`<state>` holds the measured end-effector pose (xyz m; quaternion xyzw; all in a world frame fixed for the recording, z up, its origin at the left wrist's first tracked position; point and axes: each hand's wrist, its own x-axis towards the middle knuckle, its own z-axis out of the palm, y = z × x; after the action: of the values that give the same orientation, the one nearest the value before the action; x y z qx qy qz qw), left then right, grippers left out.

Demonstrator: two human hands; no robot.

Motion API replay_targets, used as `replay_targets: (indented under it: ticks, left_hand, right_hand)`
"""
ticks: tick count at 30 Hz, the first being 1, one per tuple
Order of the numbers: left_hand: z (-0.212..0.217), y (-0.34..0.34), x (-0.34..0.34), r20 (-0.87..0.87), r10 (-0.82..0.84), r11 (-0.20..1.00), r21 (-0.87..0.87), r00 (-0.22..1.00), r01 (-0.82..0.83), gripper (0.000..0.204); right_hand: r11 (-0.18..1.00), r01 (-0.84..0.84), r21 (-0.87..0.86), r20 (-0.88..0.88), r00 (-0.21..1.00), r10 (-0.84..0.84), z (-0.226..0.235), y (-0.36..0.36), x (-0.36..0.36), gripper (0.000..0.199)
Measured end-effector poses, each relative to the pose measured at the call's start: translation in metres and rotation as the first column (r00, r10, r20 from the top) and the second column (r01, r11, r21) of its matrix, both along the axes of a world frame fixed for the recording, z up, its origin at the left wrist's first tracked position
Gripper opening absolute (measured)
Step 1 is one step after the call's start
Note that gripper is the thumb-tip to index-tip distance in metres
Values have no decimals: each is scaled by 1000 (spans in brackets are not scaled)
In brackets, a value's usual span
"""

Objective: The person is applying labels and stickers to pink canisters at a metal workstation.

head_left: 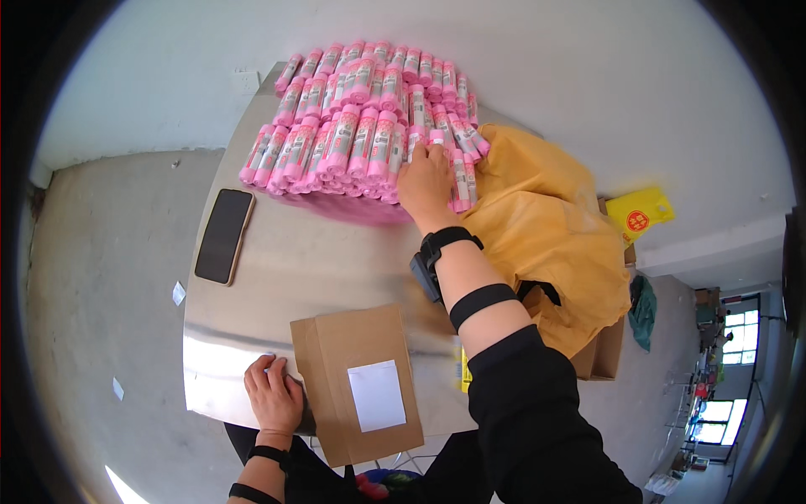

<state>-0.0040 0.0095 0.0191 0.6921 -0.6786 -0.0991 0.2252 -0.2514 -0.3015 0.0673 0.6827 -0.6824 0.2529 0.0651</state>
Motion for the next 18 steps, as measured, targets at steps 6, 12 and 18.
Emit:
replay_targets:
  ticks: [6, 12, 18]
  left_hand:
    - [2, -4, -4, -14, -20, 1000, -23, 1000, 20, 30]
    - [2, 0, -2, -6, -3, 1000, -24, 1000, 3, 30]
    - [1, 0, -5, -13, -9, 1000, -26, 1000, 9, 31]
  right_hand:
    - [988, -96, 119, 190, 979, 72, 0, -19, -32, 41]
    - [965, -241, -106, 502, 824, 261, 67, 52, -9, 33]
    - [803, -517, 297, 899, 435, -52, 139, 179, -76, 21]
